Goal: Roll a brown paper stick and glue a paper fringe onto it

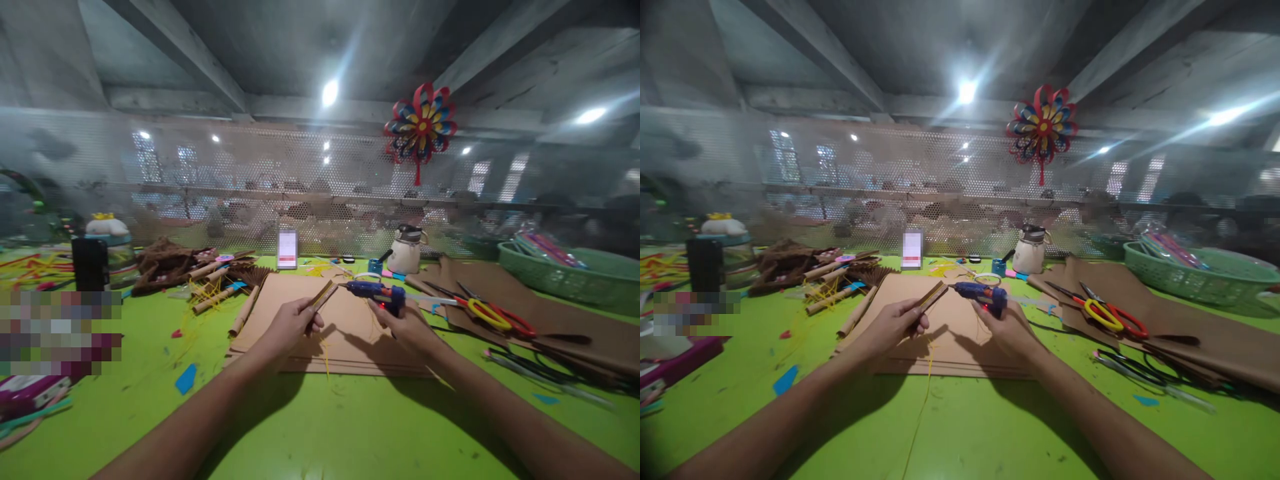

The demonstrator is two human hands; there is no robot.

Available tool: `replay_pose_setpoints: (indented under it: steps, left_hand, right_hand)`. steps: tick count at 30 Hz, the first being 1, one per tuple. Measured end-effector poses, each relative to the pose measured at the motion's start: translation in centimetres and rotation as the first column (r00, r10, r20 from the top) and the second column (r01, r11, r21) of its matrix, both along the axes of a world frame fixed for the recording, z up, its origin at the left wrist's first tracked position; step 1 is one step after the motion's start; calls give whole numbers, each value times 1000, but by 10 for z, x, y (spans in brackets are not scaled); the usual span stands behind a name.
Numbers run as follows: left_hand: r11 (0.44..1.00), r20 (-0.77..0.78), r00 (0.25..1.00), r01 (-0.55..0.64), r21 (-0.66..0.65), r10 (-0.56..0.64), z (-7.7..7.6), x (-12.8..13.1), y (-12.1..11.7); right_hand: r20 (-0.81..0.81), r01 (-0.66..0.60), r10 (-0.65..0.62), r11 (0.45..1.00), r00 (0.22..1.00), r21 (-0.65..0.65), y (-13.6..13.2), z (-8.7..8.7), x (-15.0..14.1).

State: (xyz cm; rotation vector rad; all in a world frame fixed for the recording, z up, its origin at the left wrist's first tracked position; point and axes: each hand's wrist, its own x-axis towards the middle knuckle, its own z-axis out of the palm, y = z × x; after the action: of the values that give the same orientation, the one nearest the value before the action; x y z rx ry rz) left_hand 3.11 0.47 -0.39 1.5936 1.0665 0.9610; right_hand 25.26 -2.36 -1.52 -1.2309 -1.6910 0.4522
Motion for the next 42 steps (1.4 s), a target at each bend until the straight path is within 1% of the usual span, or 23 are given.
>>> replay_pose_setpoints:
  steps: [2, 6, 12, 16, 24, 30, 37, 42]
  left_hand:
    - [1000, -4, 1000, 12, -10, -12, 0, 0, 0]
    - [1000, 23, 1000, 18, -18, -18, 0, 0, -1]
    - [997, 131, 991, 50, -60, -42, -3, 0, -1]
    - [996, 146, 987, 71, -55, -63, -4, -2, 0]
    - [997, 176, 984, 54, -61, -43, -1, -3, -3]
    - [998, 169, 985, 27, -48, -19, -1, -2, -2]
    - [1000, 81, 997, 1, 11, -2, -2, -4, 0]
    - [1000, 113, 993, 21, -13, -20, -2, -2, -2]
  right_hand:
    - [-33, -26, 25, 999, 999, -25, 1, 0, 0]
    - [-75, -69, 66, 997, 995, -30, 1, 1, 0]
    - [-51, -56, 54, 997, 997, -45, 1, 1, 1]
    - [-53, -61, 59, 997, 997, -42, -1, 1, 0]
    - [-73, -18, 12, 997, 997, -75, -7, 4, -6]
    - [-62, -12, 8, 998, 998, -68, -6, 1, -6]
    - [-103, 8, -10, 1000, 995, -18, -6, 0, -5]
    - [-82, -11, 7, 999, 997, -40, -4, -2, -4]
